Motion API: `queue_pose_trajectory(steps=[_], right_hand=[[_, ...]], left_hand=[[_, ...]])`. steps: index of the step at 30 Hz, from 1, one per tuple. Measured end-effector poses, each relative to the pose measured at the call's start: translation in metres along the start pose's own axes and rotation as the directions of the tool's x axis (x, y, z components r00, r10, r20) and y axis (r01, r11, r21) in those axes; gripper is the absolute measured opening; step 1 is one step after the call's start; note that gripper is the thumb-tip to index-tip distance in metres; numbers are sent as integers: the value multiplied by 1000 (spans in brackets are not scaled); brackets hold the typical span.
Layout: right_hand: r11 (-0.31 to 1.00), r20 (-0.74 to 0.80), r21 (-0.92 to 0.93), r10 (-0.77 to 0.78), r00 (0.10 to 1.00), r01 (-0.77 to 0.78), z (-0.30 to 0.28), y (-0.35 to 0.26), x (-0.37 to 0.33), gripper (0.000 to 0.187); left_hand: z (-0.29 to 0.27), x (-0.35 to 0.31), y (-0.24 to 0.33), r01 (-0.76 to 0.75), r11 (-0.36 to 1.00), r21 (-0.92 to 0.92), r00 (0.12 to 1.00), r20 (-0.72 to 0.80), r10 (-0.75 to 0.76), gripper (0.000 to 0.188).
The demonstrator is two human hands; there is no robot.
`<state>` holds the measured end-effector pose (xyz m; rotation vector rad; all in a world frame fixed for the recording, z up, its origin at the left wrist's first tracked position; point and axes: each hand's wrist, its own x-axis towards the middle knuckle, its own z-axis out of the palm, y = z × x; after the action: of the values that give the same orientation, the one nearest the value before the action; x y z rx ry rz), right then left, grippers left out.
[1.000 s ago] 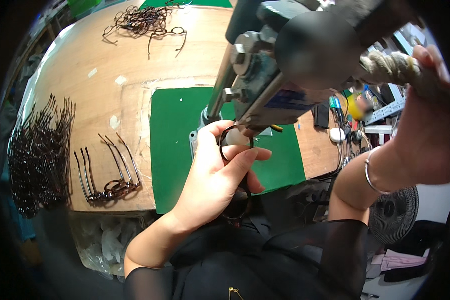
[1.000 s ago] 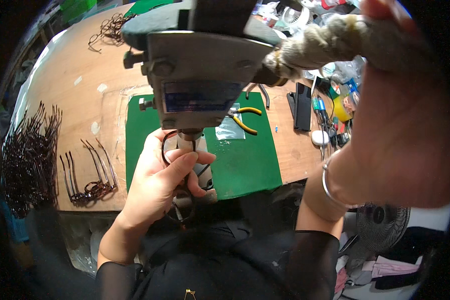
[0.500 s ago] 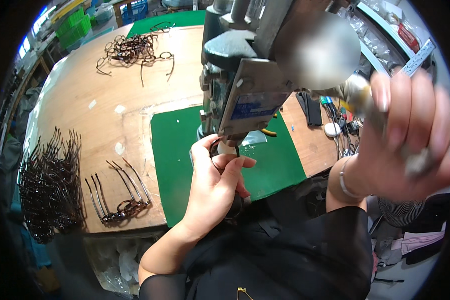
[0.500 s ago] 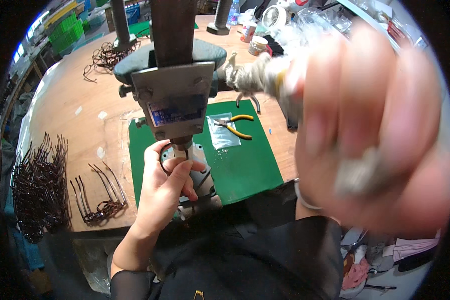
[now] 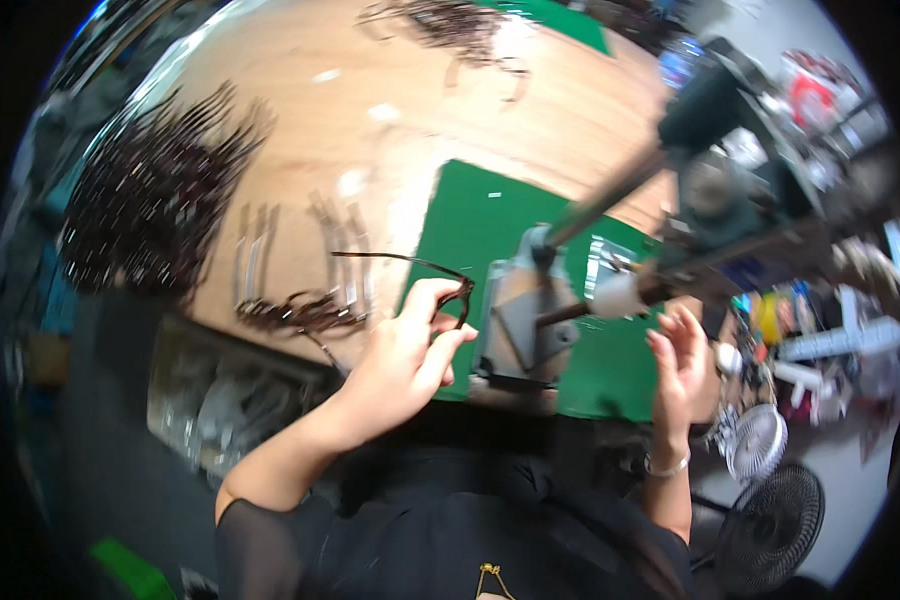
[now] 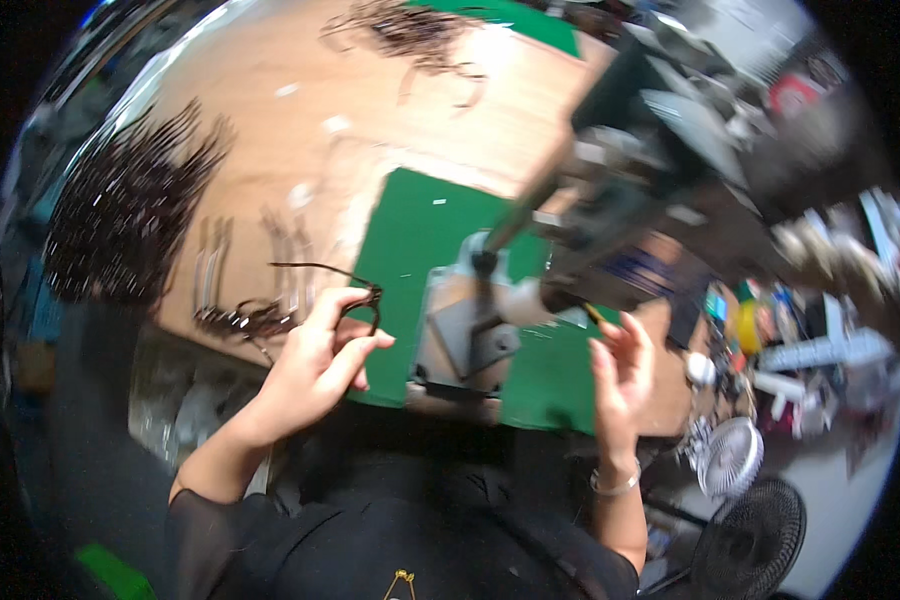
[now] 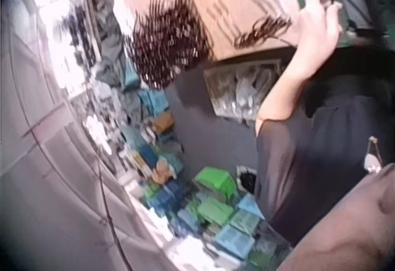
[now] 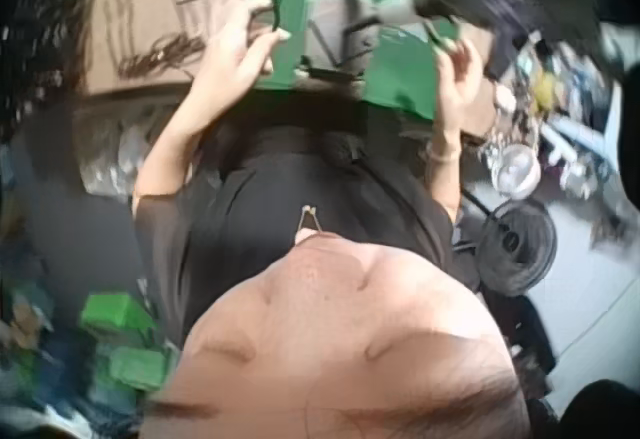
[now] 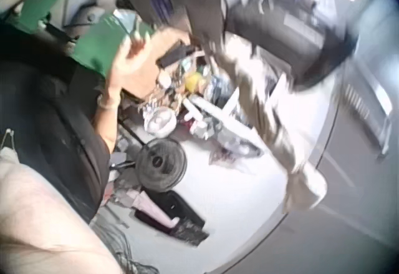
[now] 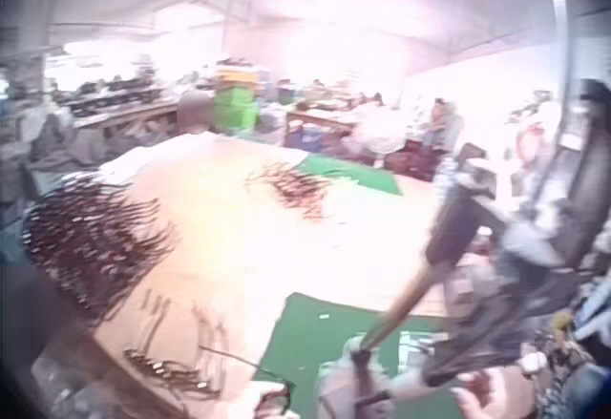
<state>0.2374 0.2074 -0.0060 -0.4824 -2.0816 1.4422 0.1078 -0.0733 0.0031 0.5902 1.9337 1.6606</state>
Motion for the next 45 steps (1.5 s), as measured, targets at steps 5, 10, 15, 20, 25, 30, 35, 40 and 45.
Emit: queue_pose_trajectory(steps=[5, 10, 15, 20, 25, 30, 35, 40, 45], right_hand=[[992, 40, 57, 108, 993, -110, 11, 49, -13, 37], [987, 62, -88, 139, 988, -133, 16, 56, -25, 40], [957, -20, -143, 252, 968, -252, 6, 94, -37, 36], [861, 64, -508, 5, 998, 28, 14, 83, -43, 34], [686, 55, -721, -83, 995, 97, 34, 80, -43, 17], [830, -35, -556, 35, 999, -48, 41, 76, -41, 21], [682, -45, -730, -96, 994, 33, 58, 69, -29, 14], [601, -205, -784, -18, 979, -153, 85, 67, -31, 13], [619, -171, -776, -18, 985, -123, 74, 79, -23, 13]], left_hand=[[-18, 6, -35, -24, 998, -53, 995, -99, 19, 35], [-70, 7, -46, 45, 966, 253, 988, -154, -6, 24], [-83, 12, -75, -367, 190, 911, 868, 261, 423, 25], [-100, 34, -69, -546, 156, 823, 786, 439, 435, 48], [-104, 147, -23, -582, 203, 788, 720, 382, 580, 43], [-133, 363, -52, -264, 445, 856, 780, -82, 621, 48], [-150, 502, -32, 10, 610, 792, 760, -403, 510, 52], [-153, 541, -26, 360, 622, 695, 841, -530, 107, 57], [-168, 554, -49, 290, 533, 795, 884, -436, 170, 54]])
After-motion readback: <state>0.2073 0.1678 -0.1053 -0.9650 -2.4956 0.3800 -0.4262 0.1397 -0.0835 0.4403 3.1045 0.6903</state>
